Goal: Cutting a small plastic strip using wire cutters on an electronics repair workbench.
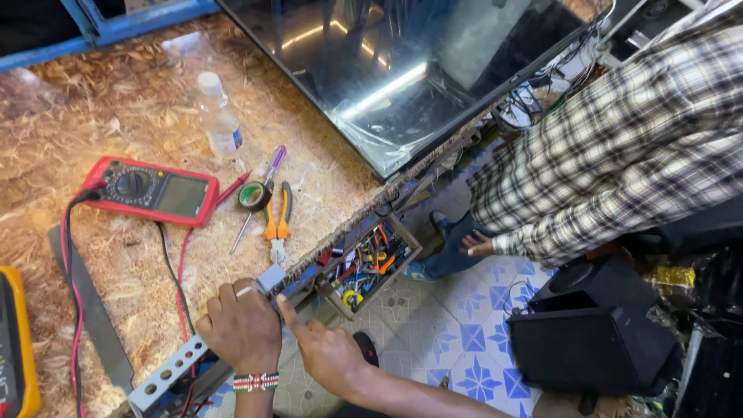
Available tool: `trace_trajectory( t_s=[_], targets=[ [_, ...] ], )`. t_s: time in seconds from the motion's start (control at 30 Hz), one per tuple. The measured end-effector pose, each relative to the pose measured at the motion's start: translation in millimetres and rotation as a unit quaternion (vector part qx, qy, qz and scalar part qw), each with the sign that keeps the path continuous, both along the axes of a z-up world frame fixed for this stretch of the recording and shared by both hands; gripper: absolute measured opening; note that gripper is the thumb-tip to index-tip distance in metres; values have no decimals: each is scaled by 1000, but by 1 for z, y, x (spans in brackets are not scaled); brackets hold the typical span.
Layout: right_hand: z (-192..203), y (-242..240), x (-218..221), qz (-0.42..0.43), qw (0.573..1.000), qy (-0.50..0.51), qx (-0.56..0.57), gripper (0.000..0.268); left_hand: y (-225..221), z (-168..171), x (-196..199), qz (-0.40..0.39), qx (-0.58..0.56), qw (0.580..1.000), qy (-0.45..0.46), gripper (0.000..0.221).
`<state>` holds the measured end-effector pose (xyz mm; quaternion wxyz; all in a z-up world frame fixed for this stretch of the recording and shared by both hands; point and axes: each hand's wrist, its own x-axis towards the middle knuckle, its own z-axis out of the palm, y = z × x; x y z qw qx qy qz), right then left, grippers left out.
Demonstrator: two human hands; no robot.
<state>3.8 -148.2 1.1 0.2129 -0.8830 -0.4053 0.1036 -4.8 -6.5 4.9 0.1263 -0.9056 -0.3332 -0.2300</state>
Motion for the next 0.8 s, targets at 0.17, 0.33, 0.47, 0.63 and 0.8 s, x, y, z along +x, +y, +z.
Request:
trace_trajectory(
  t_s=[0.17,0.33,0.47,0.63,0.8],
  targets=[
    [5,11,-1,24,1000,-1,15,74,5,-1,3,3,2,1000,5,17],
    [3,15,2,12,1000,-7,9,80,3,5,3,5,28,1000,-5,14],
    [-16,-12,-10,25,998,-57,27,78,2,7,5,-13,-10,1000,-19,19],
    [-23,-5,1,25,996,-76,40,81,1,6,2,-20,-11,999,-30,17],
    [24,12,16,38,998,16,57,77,2,5,2,-17,1,999,-35,13]
  ],
)
